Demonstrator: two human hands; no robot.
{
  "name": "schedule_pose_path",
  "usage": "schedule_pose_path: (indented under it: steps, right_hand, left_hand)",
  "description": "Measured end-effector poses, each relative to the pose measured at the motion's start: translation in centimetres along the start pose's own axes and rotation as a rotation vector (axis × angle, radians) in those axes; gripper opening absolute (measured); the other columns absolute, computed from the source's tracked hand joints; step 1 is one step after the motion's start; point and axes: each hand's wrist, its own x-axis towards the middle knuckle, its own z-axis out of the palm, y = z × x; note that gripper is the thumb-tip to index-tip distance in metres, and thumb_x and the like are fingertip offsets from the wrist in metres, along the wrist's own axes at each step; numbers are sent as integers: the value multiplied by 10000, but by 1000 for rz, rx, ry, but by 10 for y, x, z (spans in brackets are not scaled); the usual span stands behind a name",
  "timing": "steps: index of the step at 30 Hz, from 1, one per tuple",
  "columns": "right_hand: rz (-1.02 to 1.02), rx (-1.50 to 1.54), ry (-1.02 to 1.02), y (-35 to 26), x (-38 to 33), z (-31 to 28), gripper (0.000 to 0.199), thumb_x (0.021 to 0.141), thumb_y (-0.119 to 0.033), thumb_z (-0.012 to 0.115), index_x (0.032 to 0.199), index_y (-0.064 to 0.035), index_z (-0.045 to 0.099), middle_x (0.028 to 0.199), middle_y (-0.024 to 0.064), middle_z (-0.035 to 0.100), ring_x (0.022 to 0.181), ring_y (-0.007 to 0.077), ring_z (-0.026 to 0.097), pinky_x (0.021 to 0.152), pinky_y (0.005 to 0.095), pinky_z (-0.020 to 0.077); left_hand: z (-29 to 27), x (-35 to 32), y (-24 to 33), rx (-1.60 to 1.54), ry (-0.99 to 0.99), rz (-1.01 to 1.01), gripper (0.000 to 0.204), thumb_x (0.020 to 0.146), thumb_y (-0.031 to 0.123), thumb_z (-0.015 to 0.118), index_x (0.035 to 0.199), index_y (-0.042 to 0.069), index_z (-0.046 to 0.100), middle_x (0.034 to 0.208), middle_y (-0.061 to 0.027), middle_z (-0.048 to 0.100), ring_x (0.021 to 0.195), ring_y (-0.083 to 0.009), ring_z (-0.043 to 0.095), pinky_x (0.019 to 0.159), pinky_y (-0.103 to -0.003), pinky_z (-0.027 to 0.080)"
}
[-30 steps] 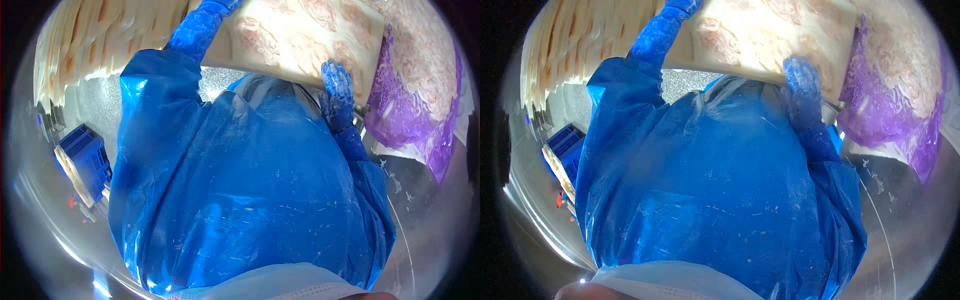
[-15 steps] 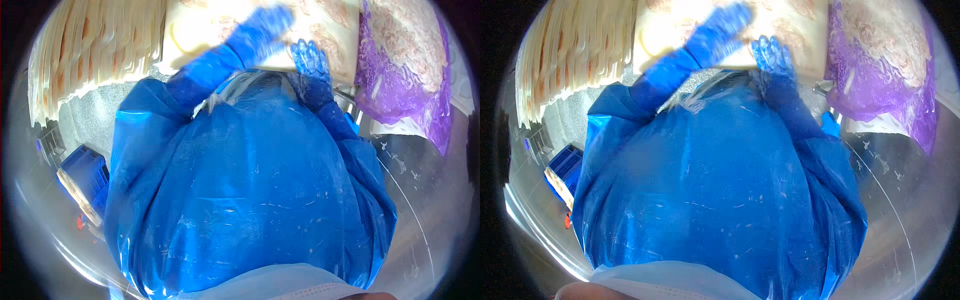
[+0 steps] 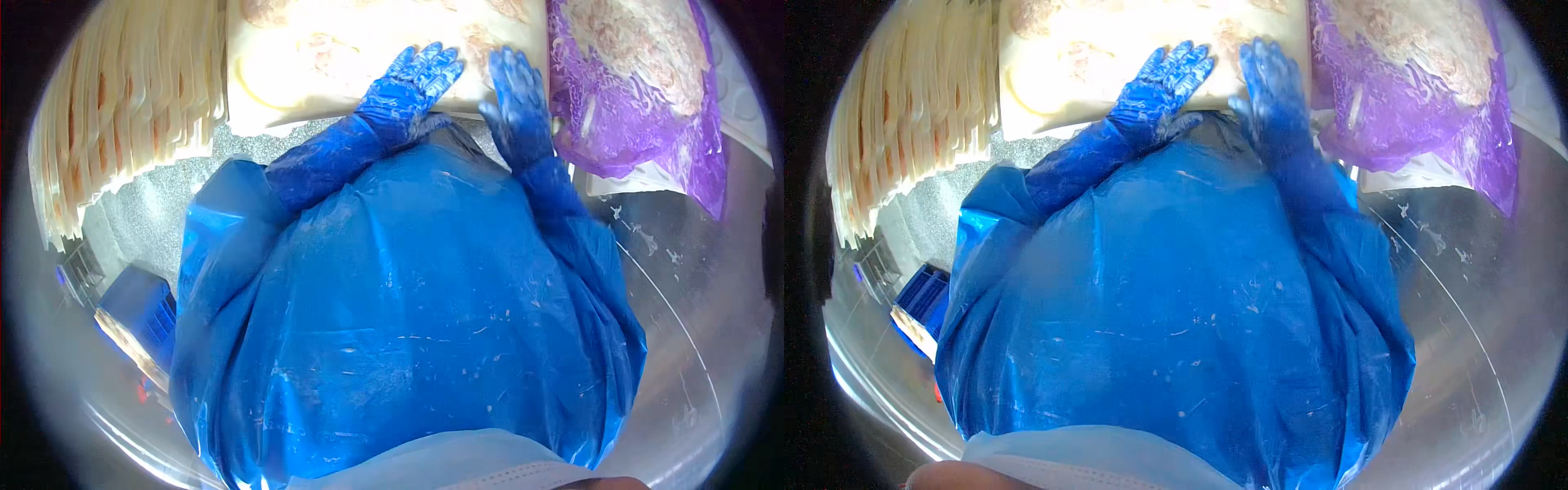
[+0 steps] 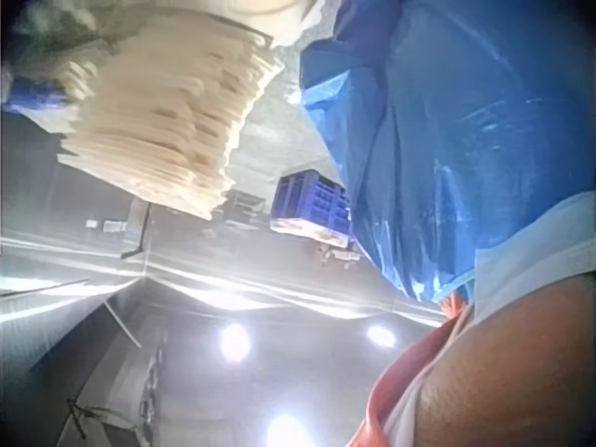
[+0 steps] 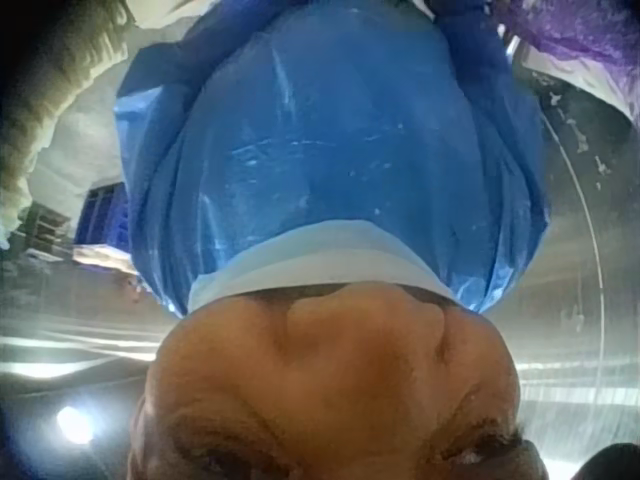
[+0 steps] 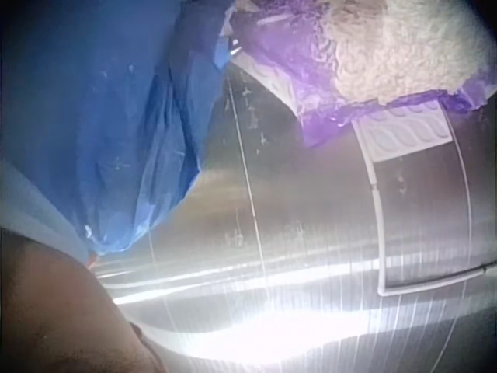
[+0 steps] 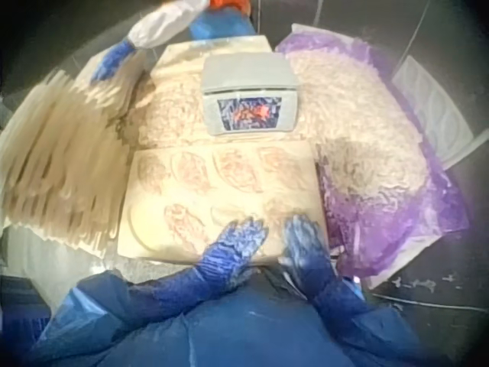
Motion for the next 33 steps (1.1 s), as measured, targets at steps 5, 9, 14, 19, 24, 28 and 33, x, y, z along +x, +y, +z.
schedule_pose_path:
  steps: [5, 9, 14, 19, 24, 28, 33]
  right_hand:
    - [34, -94, 13, 27, 29, 26, 734, 941, -380, 636, 1544, -61, 365, 1583, 218, 352, 1472, 404, 304, 1207, 542, 221]
    - [-5, -55, 96, 27, 39, 31, 773, 945, -422, 626, 1570, -83, 324, 1610, 207, 310, 1498, 406, 255, 1220, 544, 186]
    - [-129, -47, 66, 48, 68, 46, 779, 950, -391, 623, 1596, -121, 281, 1631, 181, 286, 1512, 372, 248, 1226, 521, 168]
    - [-120, -3, 349, 54, 70, 31, 563, 964, -306, 596, 1453, -83, 428, 1470, 168, 437, 1334, 351, 419, 1107, 459, 325]
    - [19, -177, 428, 32, 24, 21, 525, 959, -282, 601, 1409, -44, 472, 1417, 174, 490, 1286, 362, 459, 1072, 453, 373]
    - [167, -91, 48, 13, -22, 11, 774, 932, -356, 639, 1579, -89, 307, 1613, 182, 309, 1505, 380, 248, 1222, 541, 183]
    - [210, -119, -8, 4, -33, 13, 762, 955, -348, 603, 1590, -87, 272, 1637, 166, 263, 1529, 369, 197, 1242, 533, 137]
  left_hand:
    - [2, 6, -3, -44, -32, 47, 842, 890, 371, 698, 1566, 64, 302, 1621, -163, 314, 1514, -352, 258, 1239, -519, 182]
    - [4, 8, -4, -19, -6, -15, 868, 871, 388, 717, 1564, 65, 307, 1619, -170, 314, 1511, -355, 267, 1241, -518, 179]
    - [2, 9, -2, -77, 71, -6, 831, 911, 393, 673, 1559, 27, 302, 1619, -220, 281, 1517, -397, 227, 1240, -519, 172]
    - [9, 5, -22, -64, 183, -91, 785, 944, 387, 635, 1558, 26, 306, 1617, -222, 288, 1512, -405, 233, 1238, -512, 167]
    - [-3, 47, -12, 48, 150, 8, 795, 959, 492, 584, 1520, -21, 350, 1563, -251, 362, 1467, -411, 318, 1196, -515, 260]
    - [17, 55, -19, 59, 65, 65, 770, 958, 450, 600, 1561, 57, 324, 1618, -203, 298, 1507, -376, 259, 1237, -520, 172]
    - [18, 70, -4, 10, 15, 146, 792, 940, 503, 606, 1536, 43, 362, 1593, -209, 340, 1496, -369, 284, 1232, -519, 190]
